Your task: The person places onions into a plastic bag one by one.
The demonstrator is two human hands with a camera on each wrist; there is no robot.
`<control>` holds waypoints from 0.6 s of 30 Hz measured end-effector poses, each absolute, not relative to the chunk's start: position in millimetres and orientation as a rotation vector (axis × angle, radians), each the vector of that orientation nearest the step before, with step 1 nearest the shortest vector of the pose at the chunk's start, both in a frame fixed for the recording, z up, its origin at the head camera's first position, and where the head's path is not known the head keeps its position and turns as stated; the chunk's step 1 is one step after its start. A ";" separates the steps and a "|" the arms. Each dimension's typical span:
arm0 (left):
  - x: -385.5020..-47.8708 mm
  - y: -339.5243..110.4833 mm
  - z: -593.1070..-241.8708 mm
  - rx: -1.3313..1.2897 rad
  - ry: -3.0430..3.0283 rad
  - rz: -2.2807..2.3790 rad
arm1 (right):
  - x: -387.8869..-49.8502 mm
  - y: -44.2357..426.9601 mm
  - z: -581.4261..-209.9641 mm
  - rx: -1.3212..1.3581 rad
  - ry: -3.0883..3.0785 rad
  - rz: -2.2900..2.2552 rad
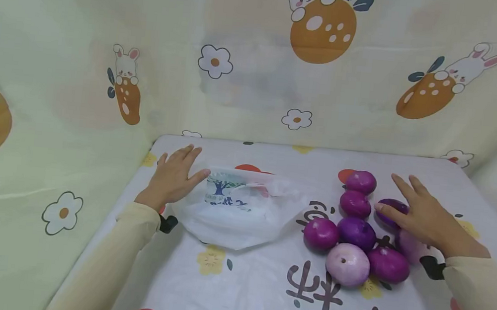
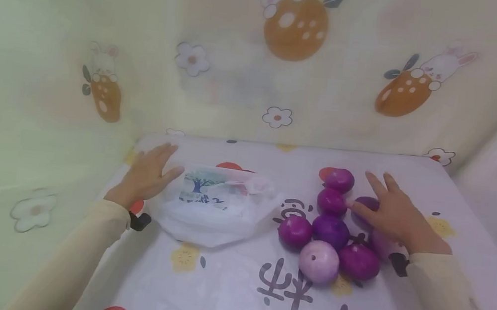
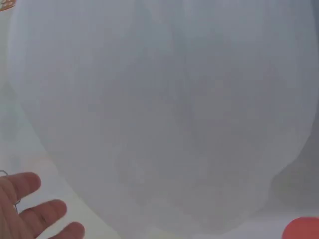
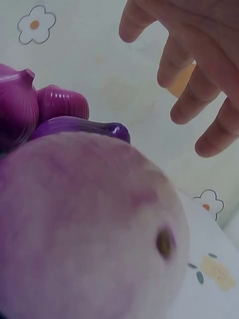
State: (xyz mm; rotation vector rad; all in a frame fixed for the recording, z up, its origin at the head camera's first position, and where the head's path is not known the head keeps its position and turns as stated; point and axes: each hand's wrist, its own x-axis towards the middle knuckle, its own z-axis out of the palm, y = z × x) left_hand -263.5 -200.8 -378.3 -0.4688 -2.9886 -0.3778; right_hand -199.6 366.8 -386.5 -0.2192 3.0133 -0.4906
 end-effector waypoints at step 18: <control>-221.3 -198.2 -396.5 -0.086 -2.965 -0.725 | -144.4 391.5 -423.1 -0.139 3.083 -0.554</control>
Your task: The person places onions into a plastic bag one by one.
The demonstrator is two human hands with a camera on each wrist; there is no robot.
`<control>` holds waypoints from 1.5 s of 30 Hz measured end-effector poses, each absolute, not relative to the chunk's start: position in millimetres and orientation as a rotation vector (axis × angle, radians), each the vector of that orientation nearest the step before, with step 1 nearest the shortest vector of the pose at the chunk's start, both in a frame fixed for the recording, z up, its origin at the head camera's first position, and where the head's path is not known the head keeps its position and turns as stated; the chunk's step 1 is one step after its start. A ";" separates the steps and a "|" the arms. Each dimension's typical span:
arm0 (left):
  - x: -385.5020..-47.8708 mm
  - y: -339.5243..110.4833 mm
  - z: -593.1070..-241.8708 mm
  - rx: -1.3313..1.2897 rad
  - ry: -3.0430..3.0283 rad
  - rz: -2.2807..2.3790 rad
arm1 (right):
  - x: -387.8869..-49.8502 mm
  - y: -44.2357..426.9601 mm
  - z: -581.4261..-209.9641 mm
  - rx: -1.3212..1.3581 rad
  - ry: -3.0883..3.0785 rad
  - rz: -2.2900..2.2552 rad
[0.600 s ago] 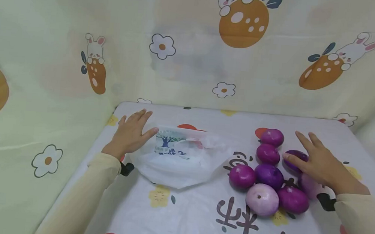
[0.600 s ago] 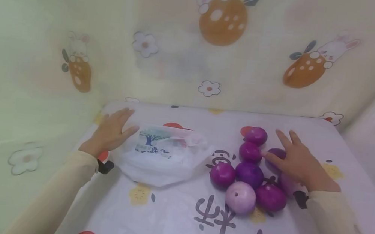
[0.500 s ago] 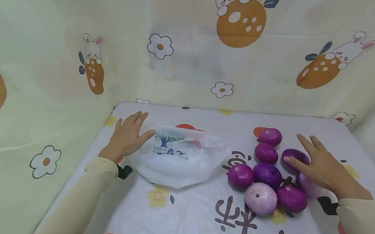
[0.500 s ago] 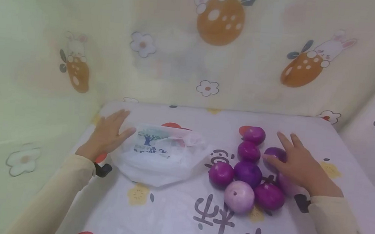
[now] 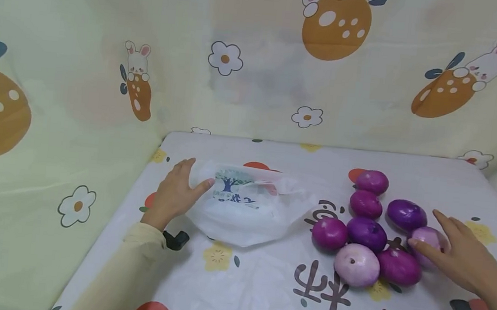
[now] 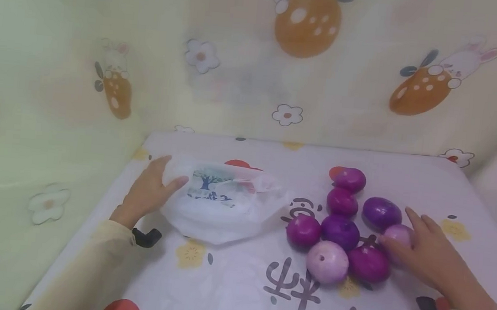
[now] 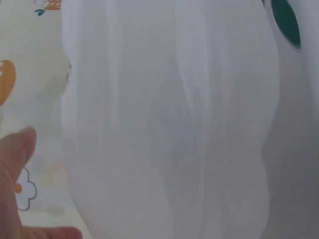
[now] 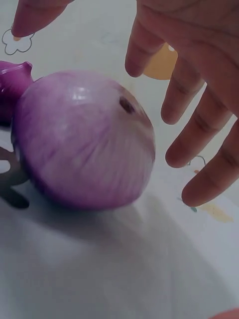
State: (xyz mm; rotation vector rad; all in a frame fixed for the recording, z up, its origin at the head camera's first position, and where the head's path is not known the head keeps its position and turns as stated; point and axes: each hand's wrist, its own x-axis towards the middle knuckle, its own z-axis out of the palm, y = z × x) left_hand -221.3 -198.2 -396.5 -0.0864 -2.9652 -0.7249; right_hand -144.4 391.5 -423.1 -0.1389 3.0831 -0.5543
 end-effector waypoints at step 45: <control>-219.7 -197.6 -462.5 0.423 -2.475 -1.239 | -141.8 388.6 -457.4 0.336 2.984 -0.848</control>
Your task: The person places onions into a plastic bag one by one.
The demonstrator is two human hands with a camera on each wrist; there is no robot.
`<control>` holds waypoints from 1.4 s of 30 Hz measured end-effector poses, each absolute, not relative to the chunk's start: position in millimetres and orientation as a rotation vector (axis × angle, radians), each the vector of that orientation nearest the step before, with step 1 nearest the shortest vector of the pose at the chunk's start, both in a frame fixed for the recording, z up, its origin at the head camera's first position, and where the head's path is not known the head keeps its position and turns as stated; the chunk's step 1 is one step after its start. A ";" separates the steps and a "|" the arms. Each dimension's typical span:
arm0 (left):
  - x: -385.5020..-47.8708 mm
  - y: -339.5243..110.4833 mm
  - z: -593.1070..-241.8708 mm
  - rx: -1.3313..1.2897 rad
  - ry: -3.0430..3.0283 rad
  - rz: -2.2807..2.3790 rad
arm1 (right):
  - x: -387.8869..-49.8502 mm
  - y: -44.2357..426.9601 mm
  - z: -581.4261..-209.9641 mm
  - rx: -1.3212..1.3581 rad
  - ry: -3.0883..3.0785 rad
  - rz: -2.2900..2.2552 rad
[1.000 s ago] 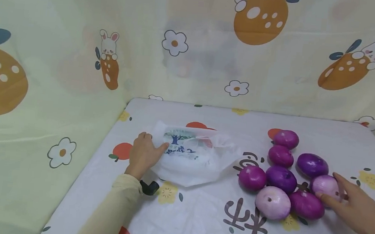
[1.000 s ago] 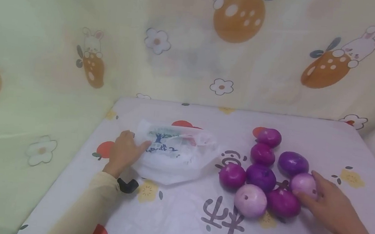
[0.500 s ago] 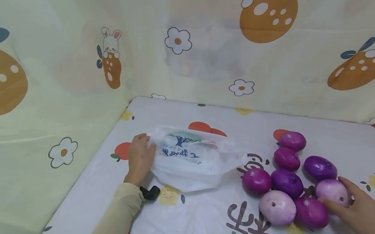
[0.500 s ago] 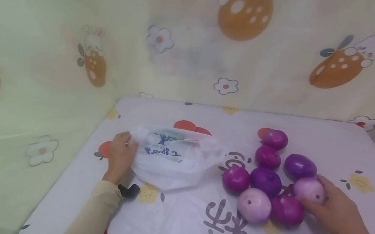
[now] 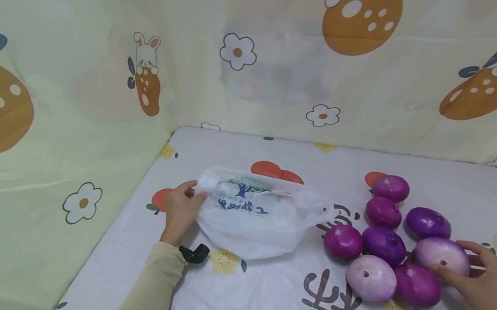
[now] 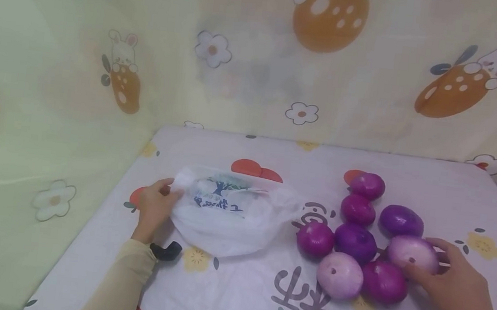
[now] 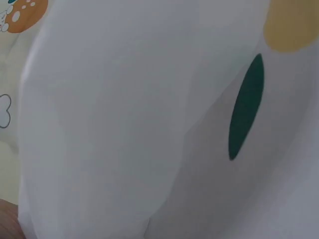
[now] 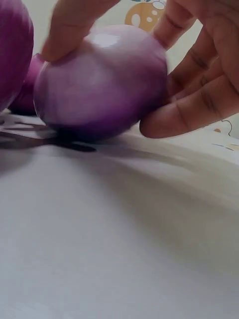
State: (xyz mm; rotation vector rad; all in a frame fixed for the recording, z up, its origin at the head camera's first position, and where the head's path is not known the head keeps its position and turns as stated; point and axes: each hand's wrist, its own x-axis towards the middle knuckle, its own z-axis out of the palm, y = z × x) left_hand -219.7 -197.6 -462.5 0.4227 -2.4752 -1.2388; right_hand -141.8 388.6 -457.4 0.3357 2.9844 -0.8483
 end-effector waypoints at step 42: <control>-206.5 -179.4 -463.1 0.089 -2.080 -1.159 | -136.3 368.7 -439.8 0.557 2.900 -1.038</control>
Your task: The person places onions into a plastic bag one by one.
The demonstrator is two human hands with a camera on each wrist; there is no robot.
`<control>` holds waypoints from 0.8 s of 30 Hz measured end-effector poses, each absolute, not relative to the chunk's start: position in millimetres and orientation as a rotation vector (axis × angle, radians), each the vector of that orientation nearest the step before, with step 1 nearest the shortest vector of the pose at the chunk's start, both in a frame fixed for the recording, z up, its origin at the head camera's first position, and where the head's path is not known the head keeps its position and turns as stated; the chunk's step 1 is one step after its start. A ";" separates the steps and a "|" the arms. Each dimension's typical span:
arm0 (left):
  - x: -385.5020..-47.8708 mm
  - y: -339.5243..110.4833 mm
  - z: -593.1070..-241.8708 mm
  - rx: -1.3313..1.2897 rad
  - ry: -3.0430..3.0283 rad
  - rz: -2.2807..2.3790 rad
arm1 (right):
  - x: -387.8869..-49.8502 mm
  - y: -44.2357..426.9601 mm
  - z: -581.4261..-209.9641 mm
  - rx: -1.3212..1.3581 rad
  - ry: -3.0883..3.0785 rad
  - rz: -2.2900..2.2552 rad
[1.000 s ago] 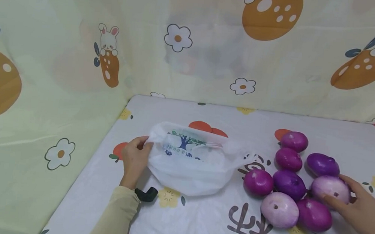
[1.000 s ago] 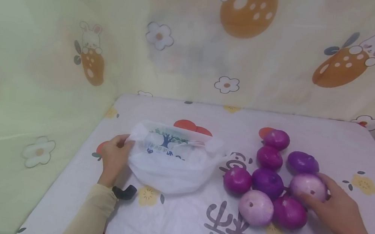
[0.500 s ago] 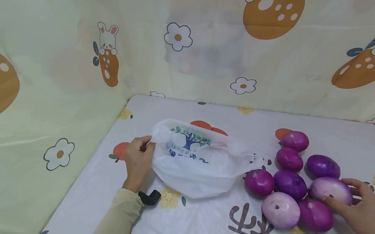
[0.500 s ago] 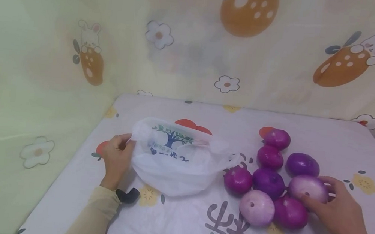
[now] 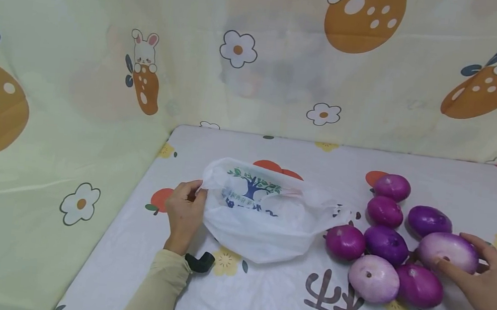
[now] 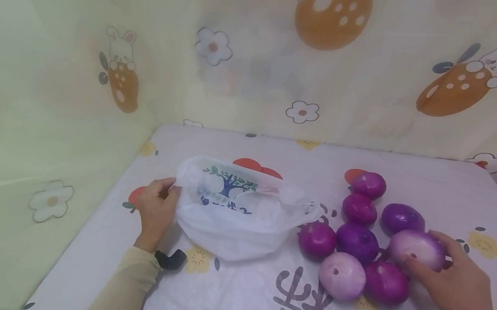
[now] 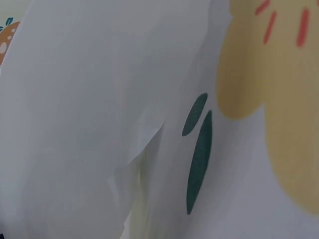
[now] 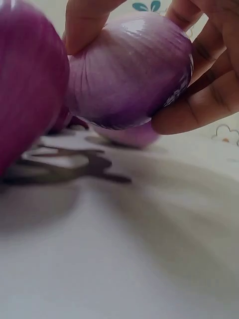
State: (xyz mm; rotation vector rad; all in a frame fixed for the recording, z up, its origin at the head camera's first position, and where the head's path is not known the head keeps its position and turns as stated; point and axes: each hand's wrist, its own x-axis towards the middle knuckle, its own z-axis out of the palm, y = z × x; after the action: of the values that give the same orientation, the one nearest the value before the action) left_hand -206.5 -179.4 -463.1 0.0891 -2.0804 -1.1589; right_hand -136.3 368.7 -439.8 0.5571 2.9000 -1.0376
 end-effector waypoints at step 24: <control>-205.6 -178.2 -463.8 0.083 -2.082 -1.187 | -136.5 326.4 -402.4 0.430 3.103 -1.076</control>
State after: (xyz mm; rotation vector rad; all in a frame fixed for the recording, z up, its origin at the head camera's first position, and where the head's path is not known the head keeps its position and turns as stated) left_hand -205.6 -178.2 -463.8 0.0827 -2.0815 -1.1871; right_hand -136.5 326.4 -402.4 0.4304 3.1033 -1.0757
